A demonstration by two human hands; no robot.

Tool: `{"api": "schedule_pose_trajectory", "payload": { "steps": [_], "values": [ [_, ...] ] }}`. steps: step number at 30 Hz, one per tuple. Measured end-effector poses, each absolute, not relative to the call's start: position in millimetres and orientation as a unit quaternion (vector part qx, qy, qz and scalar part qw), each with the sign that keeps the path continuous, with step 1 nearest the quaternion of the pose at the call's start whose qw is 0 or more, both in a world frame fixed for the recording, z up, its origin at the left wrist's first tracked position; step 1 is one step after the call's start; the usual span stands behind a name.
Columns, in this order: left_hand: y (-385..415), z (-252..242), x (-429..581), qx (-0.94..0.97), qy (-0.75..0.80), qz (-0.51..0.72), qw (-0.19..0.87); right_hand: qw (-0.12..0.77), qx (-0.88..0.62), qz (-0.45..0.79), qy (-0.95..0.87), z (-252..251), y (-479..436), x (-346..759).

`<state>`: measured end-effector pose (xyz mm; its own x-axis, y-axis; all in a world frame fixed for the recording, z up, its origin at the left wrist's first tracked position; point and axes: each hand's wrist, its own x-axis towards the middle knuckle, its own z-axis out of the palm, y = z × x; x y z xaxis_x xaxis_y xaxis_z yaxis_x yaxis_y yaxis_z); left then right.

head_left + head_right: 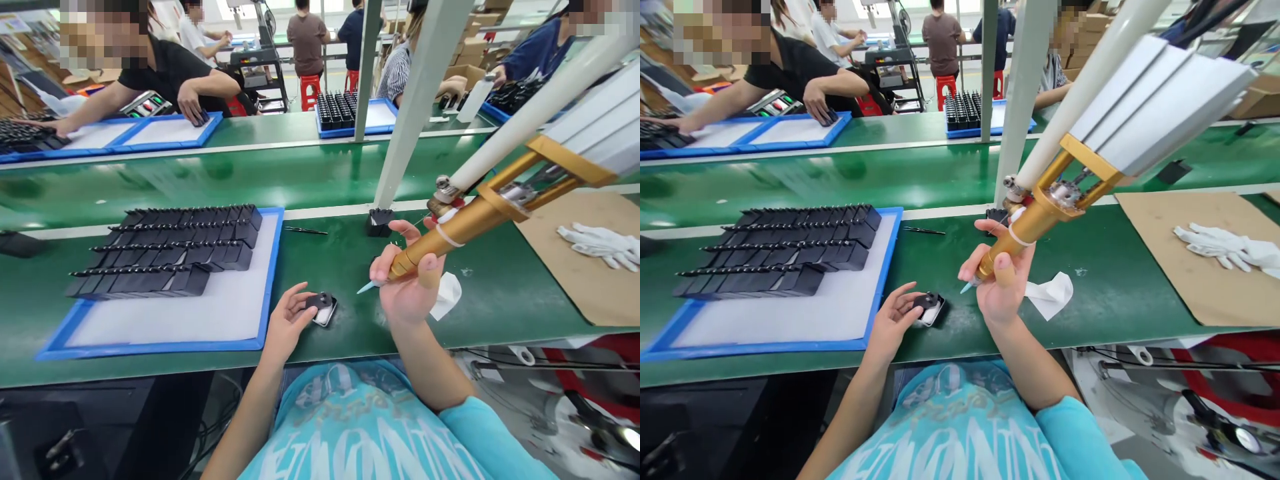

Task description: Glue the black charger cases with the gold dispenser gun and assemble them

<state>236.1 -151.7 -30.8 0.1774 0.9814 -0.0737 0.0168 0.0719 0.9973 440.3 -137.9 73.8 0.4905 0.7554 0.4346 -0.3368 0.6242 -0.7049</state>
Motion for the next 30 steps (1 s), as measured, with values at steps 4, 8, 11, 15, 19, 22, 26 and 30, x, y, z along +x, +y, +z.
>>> {"api": "schedule_pose_trajectory", "payload": {
  "steps": [4, 8, 11, 15, 19, 22, 26, 30],
  "values": [
    [-157.8, -31.8, 241.0, 0.646, 0.505, 0.392, 0.417, 0.794, -0.274, 0.374, -0.393, 77.9, -139.7, 435.4],
    [-166.2, -35.2, 251.8, 0.769, 0.498, 0.341, 0.213, 0.766, -0.272, 0.420, -0.404, 80.2, -140.2, 430.6],
    [-165.8, -36.6, 260.9, 0.778, 0.504, 0.335, 0.167, 0.774, -0.240, 0.433, -0.395, 80.1, -139.2, 425.8],
    [-163.8, -22.1, 268.6, 0.761, 0.509, 0.348, 0.202, 0.779, -0.216, 0.452, -0.378, 80.6, -138.8, 421.2],
    [-164.4, -1.0, 272.1, 0.752, 0.494, 0.386, 0.205, 0.785, -0.191, 0.459, -0.371, 81.9, -139.6, 421.1],
    [-164.8, 7.1, 272.7, 0.747, 0.489, 0.404, 0.200, 0.788, -0.183, 0.459, -0.367, 82.3, -139.5, 421.8],
    [-165.1, 9.2, 272.2, 0.755, 0.480, 0.403, 0.194, 0.791, -0.203, 0.444, -0.369, 81.8, -139.2, 421.6],
    [-165.7, 11.3, 273.2, 0.752, 0.488, 0.397, 0.196, 0.793, -0.214, 0.432, -0.372, 81.6, -139.8, 421.4]
  ]
}}
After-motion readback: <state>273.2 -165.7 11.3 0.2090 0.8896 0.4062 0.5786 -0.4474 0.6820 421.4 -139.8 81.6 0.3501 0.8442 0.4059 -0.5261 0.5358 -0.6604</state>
